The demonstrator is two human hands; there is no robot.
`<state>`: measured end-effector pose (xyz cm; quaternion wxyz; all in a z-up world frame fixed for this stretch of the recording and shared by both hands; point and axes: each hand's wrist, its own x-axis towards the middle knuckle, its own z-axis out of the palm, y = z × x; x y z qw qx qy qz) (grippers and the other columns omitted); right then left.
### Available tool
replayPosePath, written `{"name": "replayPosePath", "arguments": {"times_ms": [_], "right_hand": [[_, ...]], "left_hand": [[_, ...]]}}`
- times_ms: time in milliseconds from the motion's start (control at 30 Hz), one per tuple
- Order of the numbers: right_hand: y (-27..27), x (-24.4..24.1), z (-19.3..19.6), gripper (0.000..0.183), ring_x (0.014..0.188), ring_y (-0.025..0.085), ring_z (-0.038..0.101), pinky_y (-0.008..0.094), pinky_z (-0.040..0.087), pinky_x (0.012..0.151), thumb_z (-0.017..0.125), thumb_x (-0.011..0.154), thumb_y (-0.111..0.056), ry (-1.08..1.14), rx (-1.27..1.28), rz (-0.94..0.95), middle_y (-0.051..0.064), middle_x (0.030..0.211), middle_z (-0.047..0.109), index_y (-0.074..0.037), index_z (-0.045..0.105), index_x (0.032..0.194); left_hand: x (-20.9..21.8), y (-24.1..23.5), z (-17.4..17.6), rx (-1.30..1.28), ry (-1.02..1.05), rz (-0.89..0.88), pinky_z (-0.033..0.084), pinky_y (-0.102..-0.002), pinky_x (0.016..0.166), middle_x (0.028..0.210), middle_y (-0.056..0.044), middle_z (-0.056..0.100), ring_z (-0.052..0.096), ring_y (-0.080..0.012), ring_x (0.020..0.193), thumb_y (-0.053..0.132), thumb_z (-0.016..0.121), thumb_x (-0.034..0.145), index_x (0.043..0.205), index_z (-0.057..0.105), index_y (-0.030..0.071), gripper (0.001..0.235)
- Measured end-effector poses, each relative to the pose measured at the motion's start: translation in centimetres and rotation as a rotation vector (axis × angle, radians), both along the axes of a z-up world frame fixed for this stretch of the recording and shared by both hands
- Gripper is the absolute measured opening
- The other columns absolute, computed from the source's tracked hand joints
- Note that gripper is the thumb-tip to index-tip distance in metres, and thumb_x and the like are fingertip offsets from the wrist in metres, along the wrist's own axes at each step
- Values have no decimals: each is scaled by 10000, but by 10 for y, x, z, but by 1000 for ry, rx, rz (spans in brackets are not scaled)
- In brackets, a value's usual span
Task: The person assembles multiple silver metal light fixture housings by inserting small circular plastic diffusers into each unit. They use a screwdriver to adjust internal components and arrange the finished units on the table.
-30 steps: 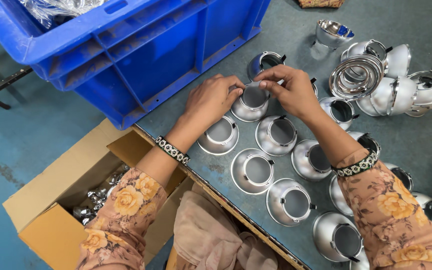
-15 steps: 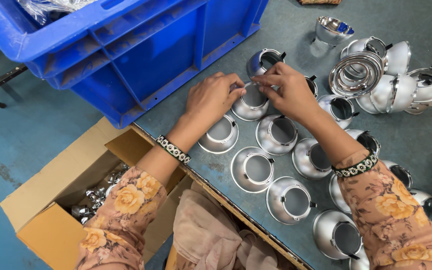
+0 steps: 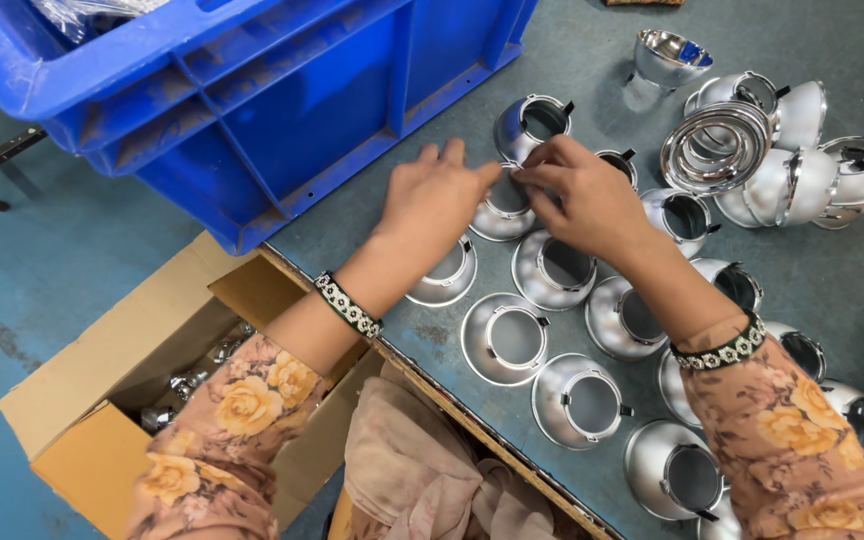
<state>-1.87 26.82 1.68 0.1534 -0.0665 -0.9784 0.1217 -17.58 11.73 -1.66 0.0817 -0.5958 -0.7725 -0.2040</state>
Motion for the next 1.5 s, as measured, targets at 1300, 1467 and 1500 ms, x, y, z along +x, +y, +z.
{"name": "replayPosePath", "arguments": {"times_ms": [1300, 1467, 1500], "right_hand": [[-67, 315, 55, 260, 935, 107, 654, 262, 556, 744, 750, 930, -193, 264, -810, -367, 57, 1072, 662, -38, 767, 1138], [-66, 315, 40, 303, 856, 62, 664, 213, 530, 735, 748, 911, -131, 341, -966, -401, 22, 956, 718, -35, 705, 1194], [-65, 315, 38, 282, 859, 60, 662, 209, 529, 737, 749, 918, -119, 367, -982, -392, 17, 959, 724, -29, 705, 1181]], "left_hand": [[269, -28, 50, -142, -2113, -786, 564, -443, 1049, 1413, -170, 577, 641, -321, 1253, 207, 514, 1064, 1560, 349, 47, 546], [265, -35, 47, -124, -1955, -740, 558, -401, 1044, 1409, -207, 616, 636, -337, 1281, 170, 516, 1068, 1515, 431, 24, 478], [265, -35, 45, -115, -1943, -722, 561, -399, 1038, 1406, -205, 620, 643, -334, 1272, 171, 509, 1069, 1501, 441, 26, 461]]}}
